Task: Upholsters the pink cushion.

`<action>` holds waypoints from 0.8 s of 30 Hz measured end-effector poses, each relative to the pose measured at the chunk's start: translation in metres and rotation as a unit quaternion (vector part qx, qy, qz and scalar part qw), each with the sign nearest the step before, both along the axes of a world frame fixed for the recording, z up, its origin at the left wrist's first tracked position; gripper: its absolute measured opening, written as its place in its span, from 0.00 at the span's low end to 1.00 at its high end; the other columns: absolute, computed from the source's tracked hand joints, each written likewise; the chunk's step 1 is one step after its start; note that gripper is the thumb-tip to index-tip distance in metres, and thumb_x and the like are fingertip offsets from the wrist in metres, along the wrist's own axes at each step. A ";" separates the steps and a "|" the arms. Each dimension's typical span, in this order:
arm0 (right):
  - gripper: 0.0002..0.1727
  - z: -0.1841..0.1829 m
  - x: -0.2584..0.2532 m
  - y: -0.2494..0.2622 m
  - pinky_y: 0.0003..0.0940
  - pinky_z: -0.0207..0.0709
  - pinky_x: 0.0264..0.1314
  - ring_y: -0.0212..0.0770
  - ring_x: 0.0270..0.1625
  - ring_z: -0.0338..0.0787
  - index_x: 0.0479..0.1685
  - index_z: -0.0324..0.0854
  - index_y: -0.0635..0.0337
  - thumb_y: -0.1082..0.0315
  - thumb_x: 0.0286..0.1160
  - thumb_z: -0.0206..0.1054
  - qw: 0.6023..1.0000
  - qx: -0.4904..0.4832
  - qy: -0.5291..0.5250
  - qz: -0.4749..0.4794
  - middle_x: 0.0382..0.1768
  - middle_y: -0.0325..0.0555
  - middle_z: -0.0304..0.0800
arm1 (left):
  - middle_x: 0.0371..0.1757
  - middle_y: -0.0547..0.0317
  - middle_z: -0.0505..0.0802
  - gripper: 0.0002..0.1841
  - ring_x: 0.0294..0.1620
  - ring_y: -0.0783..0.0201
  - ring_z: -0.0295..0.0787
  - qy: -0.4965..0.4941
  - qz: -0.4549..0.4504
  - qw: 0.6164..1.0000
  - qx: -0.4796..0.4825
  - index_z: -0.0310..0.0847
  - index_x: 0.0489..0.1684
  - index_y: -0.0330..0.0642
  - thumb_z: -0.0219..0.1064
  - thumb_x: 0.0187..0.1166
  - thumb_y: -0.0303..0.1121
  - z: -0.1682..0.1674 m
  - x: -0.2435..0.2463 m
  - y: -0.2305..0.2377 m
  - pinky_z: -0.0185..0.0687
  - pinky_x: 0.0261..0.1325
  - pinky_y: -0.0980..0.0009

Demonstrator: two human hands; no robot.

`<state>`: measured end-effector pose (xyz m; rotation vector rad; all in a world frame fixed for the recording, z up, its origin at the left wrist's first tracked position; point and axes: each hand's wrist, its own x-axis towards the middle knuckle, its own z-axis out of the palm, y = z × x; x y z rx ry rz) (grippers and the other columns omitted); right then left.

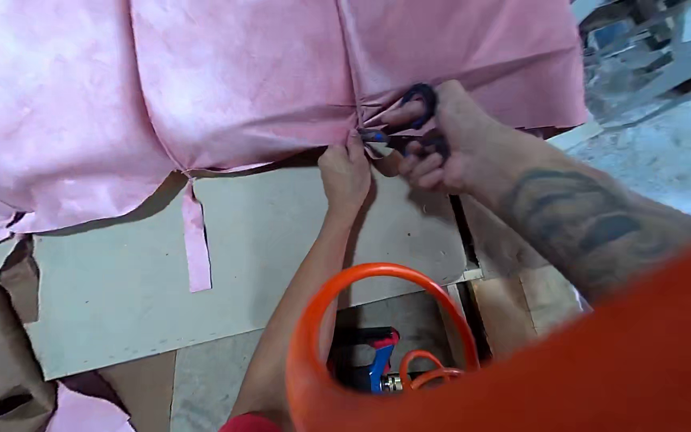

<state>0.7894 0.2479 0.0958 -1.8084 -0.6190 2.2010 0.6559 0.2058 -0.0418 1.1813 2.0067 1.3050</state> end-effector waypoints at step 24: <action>0.27 -0.036 0.090 -0.059 0.25 0.68 0.12 0.31 0.12 0.72 0.31 0.77 0.56 0.38 0.82 0.62 0.976 0.095 0.062 0.183 0.17 0.39 0.75 | 0.13 0.62 0.77 0.18 0.08 0.67 0.69 -0.233 -0.004 0.972 0.041 0.80 0.27 0.40 0.62 0.89 0.41 0.001 -0.002 -0.003 0.69 0.10 0.69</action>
